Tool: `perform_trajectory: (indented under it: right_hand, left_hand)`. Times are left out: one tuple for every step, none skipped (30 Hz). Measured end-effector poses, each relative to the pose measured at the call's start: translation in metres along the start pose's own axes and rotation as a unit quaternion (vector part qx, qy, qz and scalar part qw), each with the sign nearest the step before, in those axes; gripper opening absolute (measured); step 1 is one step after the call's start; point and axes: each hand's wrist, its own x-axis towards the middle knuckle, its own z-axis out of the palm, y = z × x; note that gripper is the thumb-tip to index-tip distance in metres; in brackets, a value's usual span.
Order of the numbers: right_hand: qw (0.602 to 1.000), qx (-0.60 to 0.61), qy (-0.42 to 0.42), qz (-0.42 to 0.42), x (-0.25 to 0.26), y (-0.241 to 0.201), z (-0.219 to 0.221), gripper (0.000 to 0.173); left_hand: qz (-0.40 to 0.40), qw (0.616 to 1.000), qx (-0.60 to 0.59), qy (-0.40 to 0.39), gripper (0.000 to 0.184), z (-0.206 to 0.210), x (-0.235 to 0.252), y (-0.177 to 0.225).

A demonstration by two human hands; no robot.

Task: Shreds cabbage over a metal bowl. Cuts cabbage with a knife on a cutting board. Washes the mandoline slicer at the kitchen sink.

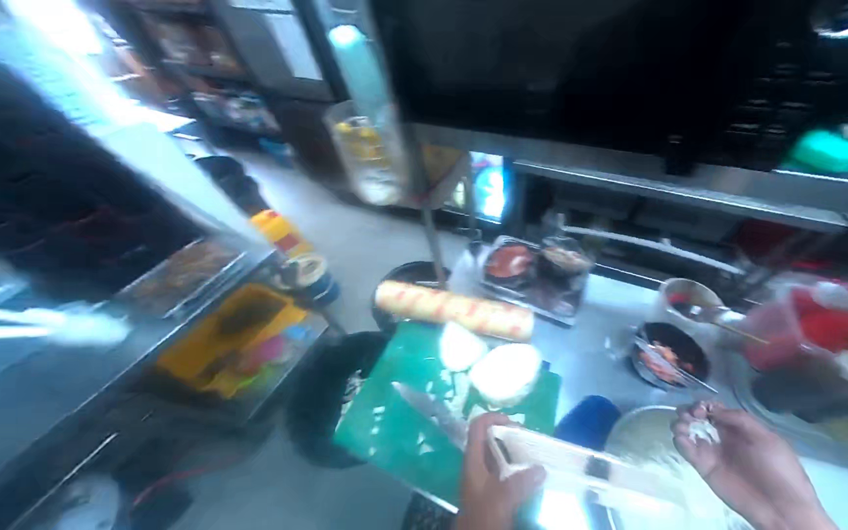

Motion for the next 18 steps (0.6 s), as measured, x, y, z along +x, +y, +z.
perform_trajectory:
  right_hand:
    - [0.999, -0.031, -0.030, 0.004, 0.008, 0.002, 0.032, 0.022]
    - [0.996, -0.070, -0.058, 0.006, 0.015, 0.006, 0.066, 0.018]
    - [0.989, -0.117, -0.088, 0.010, 0.022, 0.013, 0.102, 0.014]
    - [0.978, -0.166, -0.121, 0.016, 0.029, 0.022, 0.139, 0.008]
    - [0.965, -0.215, -0.151, 0.024, 0.033, 0.033, 0.177, 0.007]
    - [0.950, -0.257, -0.175, 0.034, 0.037, 0.046, 0.215, 0.012]
    - [0.938, -0.283, -0.194, 0.044, 0.041, 0.062, 0.253, 0.015]
    - [0.929, -0.300, -0.212, 0.054, 0.045, 0.081, 0.289, 0.017]
    - [0.921, -0.307, -0.230, 0.065, 0.049, 0.102, 0.322, 0.020]
    - [0.911, -0.317, -0.252, 0.076, 0.055, 0.125, 0.351, 0.023]
    - [0.893, -0.340, -0.281, 0.088, 0.063, 0.147, 0.376, 0.028]
    - [0.863, -0.380, -0.318, 0.098, 0.072, 0.168, 0.397, 0.035]
    - [0.826, -0.430, -0.351, 0.097, 0.080, 0.188, 0.415, 0.044]
    - [0.789, -0.479, -0.376, 0.081, 0.086, 0.206, 0.432, 0.050]
    - [0.760, -0.515, -0.393, 0.054, 0.091, 0.222, 0.447, 0.054]
    - [0.744, -0.534, -0.400, 0.030, 0.092, 0.234, 0.458, 0.055]
    - [0.738, -0.542, -0.403, 0.012, 0.089, 0.239, 0.467, 0.056]
    - [0.737, -0.544, -0.402, -0.007, 0.082, 0.238, 0.472, 0.053]
  left_hand:
    - [-0.006, 1.000, -0.007, 0.008, 0.073, -0.006, -0.006, -0.002]
    - [-0.009, 1.000, -0.014, 0.013, 0.072, -0.013, -0.010, -0.004]
    - [-0.005, 0.999, -0.027, 0.018, 0.071, -0.019, -0.014, -0.006]
    - [0.003, 0.999, -0.043, 0.023, 0.071, -0.025, -0.018, -0.008]
    - [0.011, 0.998, -0.060, 0.024, 0.070, -0.032, -0.020, -0.010]
    - [0.020, 0.997, -0.068, 0.031, 0.070, -0.038, -0.023, -0.012]
    - [0.027, 0.997, -0.067, 0.039, 0.071, -0.045, -0.024, -0.014]
    - [0.033, 0.996, -0.062, 0.050, 0.072, -0.052, -0.026, -0.016]
    - [0.040, 0.996, -0.060, 0.057, 0.072, -0.058, -0.027, -0.017]
    - [0.045, 0.995, -0.060, 0.065, 0.073, -0.065, -0.028, -0.018]
    - [0.049, 0.994, -0.060, 0.074, 0.075, -0.071, -0.029, -0.019]
    - [0.050, 0.993, -0.063, 0.082, 0.075, -0.077, -0.029, -0.019]
    - [0.050, 0.993, -0.063, 0.091, 0.075, -0.082, -0.030, -0.018]
    - [0.049, 0.992, -0.062, 0.102, 0.074, -0.087, -0.029, -0.016]
    - [0.046, 0.990, -0.062, 0.115, 0.074, -0.092, -0.029, -0.013]
    - [0.047, 0.989, -0.064, 0.124, 0.074, -0.098, -0.028, -0.010]
    - [0.047, 0.988, -0.066, 0.132, 0.073, -0.103, -0.028, -0.007]
    - [0.046, 0.986, -0.070, 0.143, 0.071, -0.107, -0.027, -0.004]
